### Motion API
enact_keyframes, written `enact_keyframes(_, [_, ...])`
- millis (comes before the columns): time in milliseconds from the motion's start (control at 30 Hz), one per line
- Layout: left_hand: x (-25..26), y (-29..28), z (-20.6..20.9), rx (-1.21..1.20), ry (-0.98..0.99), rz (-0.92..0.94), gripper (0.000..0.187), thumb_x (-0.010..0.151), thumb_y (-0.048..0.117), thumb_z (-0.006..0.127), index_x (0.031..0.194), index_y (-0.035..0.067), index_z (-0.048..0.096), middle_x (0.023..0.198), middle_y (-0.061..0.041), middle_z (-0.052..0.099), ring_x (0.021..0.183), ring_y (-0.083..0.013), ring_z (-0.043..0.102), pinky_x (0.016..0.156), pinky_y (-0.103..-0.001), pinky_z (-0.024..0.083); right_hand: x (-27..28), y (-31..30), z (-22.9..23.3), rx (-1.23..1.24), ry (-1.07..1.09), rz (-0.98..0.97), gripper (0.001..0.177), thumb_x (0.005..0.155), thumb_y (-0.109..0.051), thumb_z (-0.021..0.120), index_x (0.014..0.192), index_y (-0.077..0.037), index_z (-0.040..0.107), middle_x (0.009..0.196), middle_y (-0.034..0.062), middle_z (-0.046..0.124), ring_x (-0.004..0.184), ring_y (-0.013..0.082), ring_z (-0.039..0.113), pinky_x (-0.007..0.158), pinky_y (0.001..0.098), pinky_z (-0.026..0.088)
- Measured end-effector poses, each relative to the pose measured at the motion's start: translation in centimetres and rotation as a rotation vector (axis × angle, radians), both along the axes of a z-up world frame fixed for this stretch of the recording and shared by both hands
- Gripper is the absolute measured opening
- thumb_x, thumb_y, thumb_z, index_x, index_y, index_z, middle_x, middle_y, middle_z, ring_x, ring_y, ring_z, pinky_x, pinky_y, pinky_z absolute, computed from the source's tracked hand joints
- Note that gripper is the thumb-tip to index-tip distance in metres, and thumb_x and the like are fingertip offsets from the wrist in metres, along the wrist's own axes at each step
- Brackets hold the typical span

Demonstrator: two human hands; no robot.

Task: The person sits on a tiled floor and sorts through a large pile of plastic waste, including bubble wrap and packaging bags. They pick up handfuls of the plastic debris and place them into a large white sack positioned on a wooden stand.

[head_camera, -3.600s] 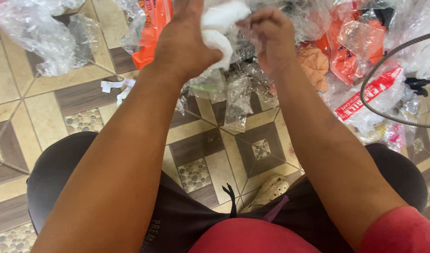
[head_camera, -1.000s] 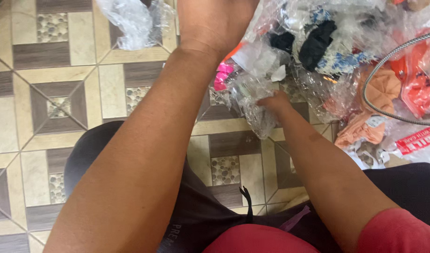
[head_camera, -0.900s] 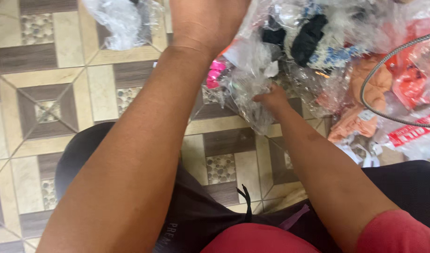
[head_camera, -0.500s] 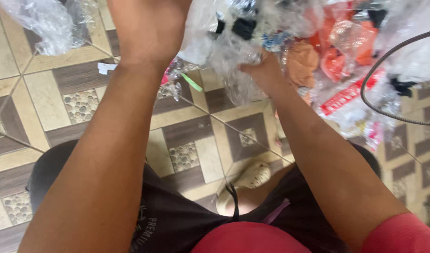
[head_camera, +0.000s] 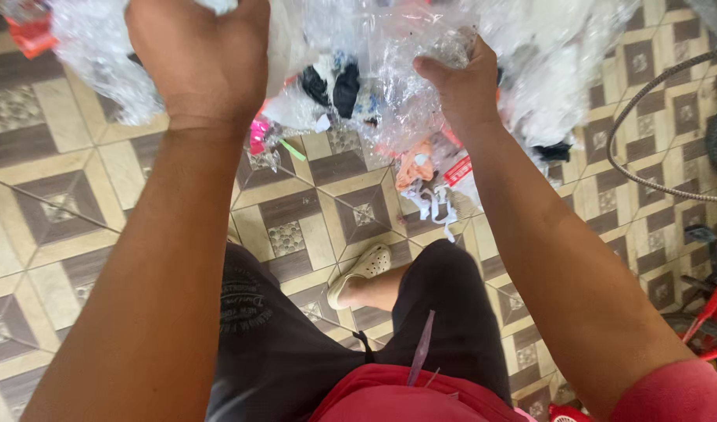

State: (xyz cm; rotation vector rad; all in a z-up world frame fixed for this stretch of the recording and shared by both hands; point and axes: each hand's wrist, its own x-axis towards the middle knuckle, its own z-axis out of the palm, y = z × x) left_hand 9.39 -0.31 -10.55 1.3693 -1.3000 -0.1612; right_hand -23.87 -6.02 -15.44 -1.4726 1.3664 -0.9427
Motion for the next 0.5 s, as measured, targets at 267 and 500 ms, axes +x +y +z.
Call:
enact_keyframes(267, [3.2,0.9,17.3,0.023,0.298,-0.094,0.055,0.086,-0.006,0.075,0.133,-0.002,0.048,0.115,-0.012,0.073,0.108,-0.0225,0.073,0.099,-0.033,0.059,4.4,-1.9,18.5,-0.018,-0.054,-0.008,0.043,0.089,0.005,0.083,0.128,0.0,0.064,0.117,0.0061,0.075,0.102,0.0144,0.073,0.093,0.0317,0.061])
enact_keyframes(500, [6.1,2.0,27.7,0.077,0.55,-0.184,0.053,0.09,-0.013,0.07,0.137,-0.003,0.049,0.126,-0.009,0.069,0.119,-0.0176,0.07,0.11,-0.031,0.058,8.7,-3.4,29.6,-0.001,-0.118,-0.006,0.047,0.084,0.005,0.084,0.124,-0.004,0.062,0.114,0.0061,0.076,0.099,0.0157,0.075,0.09,0.0328,0.063])
